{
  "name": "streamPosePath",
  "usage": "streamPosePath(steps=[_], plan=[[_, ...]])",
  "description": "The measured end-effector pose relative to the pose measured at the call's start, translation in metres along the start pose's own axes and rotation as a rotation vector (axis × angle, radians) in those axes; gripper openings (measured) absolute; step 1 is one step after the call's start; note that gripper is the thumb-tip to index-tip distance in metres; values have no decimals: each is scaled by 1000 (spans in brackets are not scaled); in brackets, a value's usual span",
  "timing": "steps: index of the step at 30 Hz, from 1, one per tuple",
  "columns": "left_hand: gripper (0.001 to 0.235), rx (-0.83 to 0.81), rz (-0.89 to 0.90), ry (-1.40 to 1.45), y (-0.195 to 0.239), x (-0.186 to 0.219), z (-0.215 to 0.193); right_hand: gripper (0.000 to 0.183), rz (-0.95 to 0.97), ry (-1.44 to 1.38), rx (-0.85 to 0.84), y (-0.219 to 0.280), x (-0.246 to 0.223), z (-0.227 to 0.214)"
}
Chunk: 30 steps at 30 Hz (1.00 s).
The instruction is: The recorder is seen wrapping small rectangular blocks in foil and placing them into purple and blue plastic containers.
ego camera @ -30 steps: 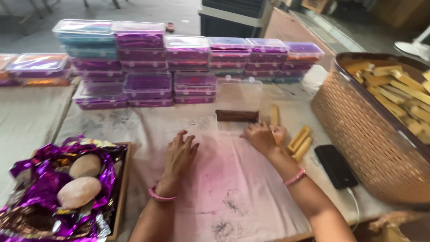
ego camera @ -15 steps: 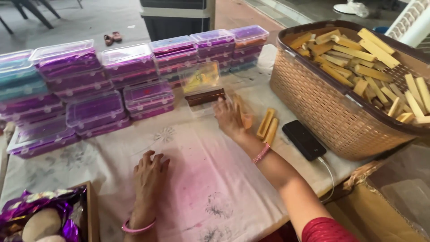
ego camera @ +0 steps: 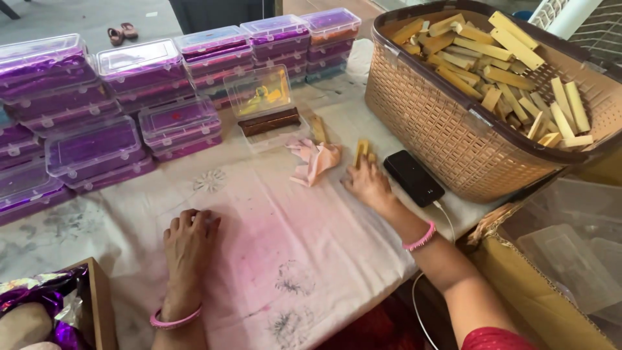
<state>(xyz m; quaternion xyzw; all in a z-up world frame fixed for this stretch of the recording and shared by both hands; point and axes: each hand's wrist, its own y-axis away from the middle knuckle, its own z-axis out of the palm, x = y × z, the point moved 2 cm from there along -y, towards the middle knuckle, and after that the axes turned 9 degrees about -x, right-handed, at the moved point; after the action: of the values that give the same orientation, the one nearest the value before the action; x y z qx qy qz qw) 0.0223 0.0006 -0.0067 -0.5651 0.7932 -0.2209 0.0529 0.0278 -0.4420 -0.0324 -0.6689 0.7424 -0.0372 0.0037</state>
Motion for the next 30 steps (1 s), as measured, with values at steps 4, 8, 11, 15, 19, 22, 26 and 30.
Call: streamPosePath(steps=[4,8,11,15,19,22,26,30], plan=[[29,9,-2,35,2,0,-3,41,5,-179,-62,57,-30,-16],[28,-57,-35,38,2,1,-3,29,-192,-117,-144,107,-71,-27],[53,32,252,336,2,10,-15,26,-809,-266,144,123,-102,-30],[66,10,350,330,6,37,-33,41,-881,-400,123,94,-132,-35],[55,-88,441,280,11,39,-16,54,-913,-446,116,71,-126,-45],[40,-133,423,260,9,38,-7,51,-935,-476,44,57,-92,-38],[32,-132,391,269,5,42,-8,30,-792,-492,-68,44,-50,-35],[32,-112,404,277,9,38,-8,27,-639,-341,-119,49,-33,-72]])
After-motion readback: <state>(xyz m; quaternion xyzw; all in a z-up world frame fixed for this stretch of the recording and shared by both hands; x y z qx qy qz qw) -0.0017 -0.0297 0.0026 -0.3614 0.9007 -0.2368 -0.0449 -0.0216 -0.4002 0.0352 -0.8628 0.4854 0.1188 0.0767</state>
